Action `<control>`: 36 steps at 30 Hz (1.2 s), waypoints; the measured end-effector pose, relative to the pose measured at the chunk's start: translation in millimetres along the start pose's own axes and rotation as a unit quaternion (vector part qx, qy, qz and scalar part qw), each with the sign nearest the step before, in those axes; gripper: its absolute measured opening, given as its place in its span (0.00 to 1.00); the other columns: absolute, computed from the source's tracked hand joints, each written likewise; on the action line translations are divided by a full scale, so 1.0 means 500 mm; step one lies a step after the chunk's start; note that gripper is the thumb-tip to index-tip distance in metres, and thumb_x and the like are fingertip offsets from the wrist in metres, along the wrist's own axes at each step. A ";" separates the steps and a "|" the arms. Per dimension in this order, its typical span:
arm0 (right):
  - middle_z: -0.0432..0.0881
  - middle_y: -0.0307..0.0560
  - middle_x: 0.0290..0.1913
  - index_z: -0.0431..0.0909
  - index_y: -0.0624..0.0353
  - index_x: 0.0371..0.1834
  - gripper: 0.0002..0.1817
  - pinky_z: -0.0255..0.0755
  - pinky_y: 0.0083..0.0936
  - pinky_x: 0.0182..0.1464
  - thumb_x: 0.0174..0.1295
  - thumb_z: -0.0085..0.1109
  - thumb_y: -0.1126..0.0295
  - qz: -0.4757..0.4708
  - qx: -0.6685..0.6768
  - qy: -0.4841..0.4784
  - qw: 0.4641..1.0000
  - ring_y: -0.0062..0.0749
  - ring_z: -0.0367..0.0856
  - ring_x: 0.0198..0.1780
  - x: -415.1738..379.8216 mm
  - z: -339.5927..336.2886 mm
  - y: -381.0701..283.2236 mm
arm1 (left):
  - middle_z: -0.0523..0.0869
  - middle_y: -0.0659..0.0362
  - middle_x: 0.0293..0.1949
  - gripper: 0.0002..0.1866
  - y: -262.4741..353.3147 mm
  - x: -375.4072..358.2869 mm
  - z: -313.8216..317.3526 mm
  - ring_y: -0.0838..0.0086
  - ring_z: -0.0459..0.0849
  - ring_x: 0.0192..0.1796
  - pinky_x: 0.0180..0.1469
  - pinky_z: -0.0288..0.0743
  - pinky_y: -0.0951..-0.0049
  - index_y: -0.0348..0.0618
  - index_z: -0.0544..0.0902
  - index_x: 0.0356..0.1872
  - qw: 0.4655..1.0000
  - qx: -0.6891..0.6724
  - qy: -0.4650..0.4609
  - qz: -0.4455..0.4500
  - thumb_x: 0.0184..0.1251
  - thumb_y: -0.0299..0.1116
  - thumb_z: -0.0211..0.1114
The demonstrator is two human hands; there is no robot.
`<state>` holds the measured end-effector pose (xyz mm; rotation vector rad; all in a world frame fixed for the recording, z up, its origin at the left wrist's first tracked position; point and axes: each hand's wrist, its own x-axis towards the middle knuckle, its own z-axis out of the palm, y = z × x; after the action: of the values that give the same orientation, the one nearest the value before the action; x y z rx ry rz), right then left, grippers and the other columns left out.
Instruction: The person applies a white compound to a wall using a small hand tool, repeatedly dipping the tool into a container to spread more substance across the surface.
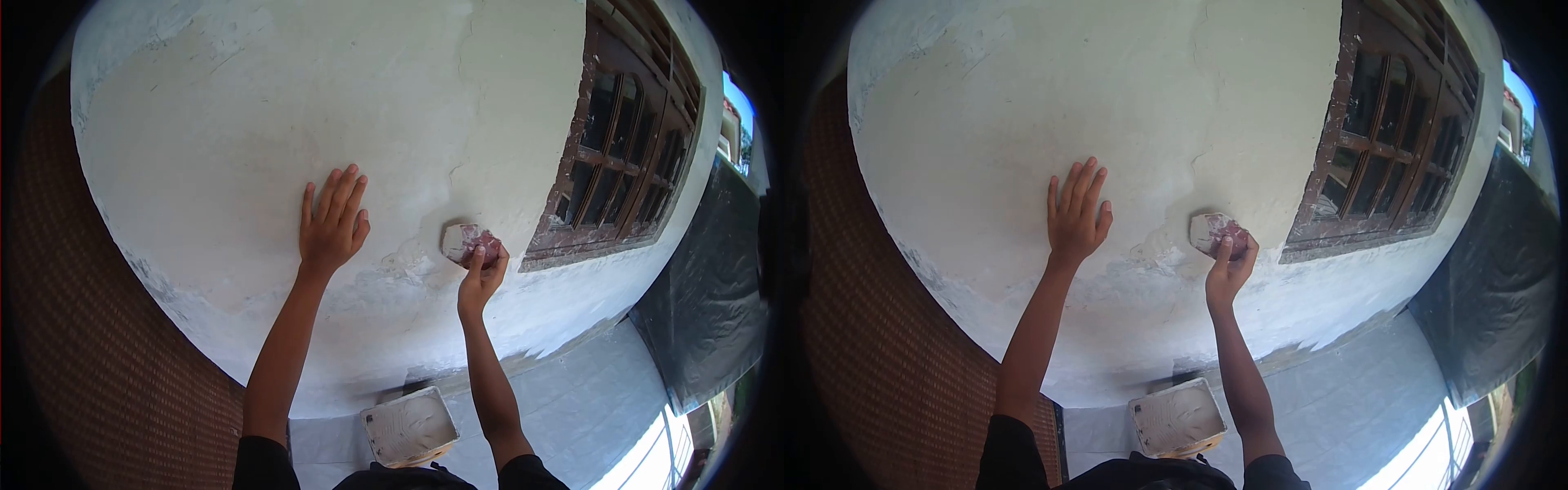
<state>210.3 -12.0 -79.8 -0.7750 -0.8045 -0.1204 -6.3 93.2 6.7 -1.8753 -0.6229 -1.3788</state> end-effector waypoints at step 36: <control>0.76 0.50 0.49 0.69 0.66 0.57 0.16 0.71 0.25 0.52 0.71 0.54 0.69 0.018 -0.065 0.010 0.998 0.30 0.75 0.51 -0.014 0.017 0.022 | 0.69 0.62 0.71 0.27 -0.004 -0.002 0.001 0.68 0.65 0.74 0.75 0.49 0.51 0.50 0.71 0.67 1.000 -0.009 -0.006 -0.004 0.65 0.35 0.58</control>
<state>204.5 0.7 -87.1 -0.9094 -0.7685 -0.1503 -7.6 95.0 6.4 -1.8979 -0.6255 -1.3837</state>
